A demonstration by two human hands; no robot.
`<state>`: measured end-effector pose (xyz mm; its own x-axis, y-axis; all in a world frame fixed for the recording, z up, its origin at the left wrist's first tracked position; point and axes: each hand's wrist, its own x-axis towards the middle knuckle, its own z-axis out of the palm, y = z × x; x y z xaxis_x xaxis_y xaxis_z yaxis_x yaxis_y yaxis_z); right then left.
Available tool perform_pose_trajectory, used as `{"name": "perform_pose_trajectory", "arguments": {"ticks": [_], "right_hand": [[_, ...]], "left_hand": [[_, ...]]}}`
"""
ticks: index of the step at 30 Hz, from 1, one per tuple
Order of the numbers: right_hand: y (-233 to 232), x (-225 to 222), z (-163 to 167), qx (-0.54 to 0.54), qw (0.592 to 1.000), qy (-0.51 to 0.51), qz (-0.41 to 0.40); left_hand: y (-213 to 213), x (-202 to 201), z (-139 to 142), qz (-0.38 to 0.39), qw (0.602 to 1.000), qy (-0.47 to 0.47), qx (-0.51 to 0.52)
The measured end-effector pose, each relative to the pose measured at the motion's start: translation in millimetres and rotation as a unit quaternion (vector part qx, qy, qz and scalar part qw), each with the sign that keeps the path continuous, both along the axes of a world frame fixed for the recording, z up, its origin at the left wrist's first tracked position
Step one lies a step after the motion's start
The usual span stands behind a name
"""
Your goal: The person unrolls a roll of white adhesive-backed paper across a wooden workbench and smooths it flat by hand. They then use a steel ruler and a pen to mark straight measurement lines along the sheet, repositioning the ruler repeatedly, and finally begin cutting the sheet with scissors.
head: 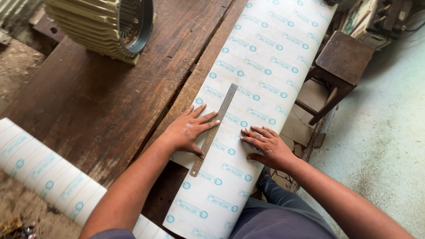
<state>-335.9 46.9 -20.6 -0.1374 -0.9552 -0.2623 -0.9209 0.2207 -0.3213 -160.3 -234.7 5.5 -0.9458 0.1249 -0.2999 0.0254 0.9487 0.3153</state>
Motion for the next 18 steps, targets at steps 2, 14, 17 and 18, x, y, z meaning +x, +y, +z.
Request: {"name": "perform_pose_trajectory", "arguments": {"ticks": [2, 14, 17, 18], "right_hand": [[1, 0, -2, 0.008, 1.0, 0.001, -0.001], [-4, 3, -3, 0.048, 0.999, 0.018, -0.012], [-3, 4, -4, 0.064, 0.998, 0.021, -0.019], [-2, 4, -5, 0.072, 0.997, 0.024, -0.022]], "left_hand": [[-2, 0, -5, -0.003, 1.0, 0.012, 0.005], [-5, -1, -16, 0.013, 1.0, -0.009, 0.025], [-5, 0, -19, 0.016, 0.999, -0.018, 0.025], [-5, 0, -20, 0.02, 0.999, -0.023, 0.028]]}}
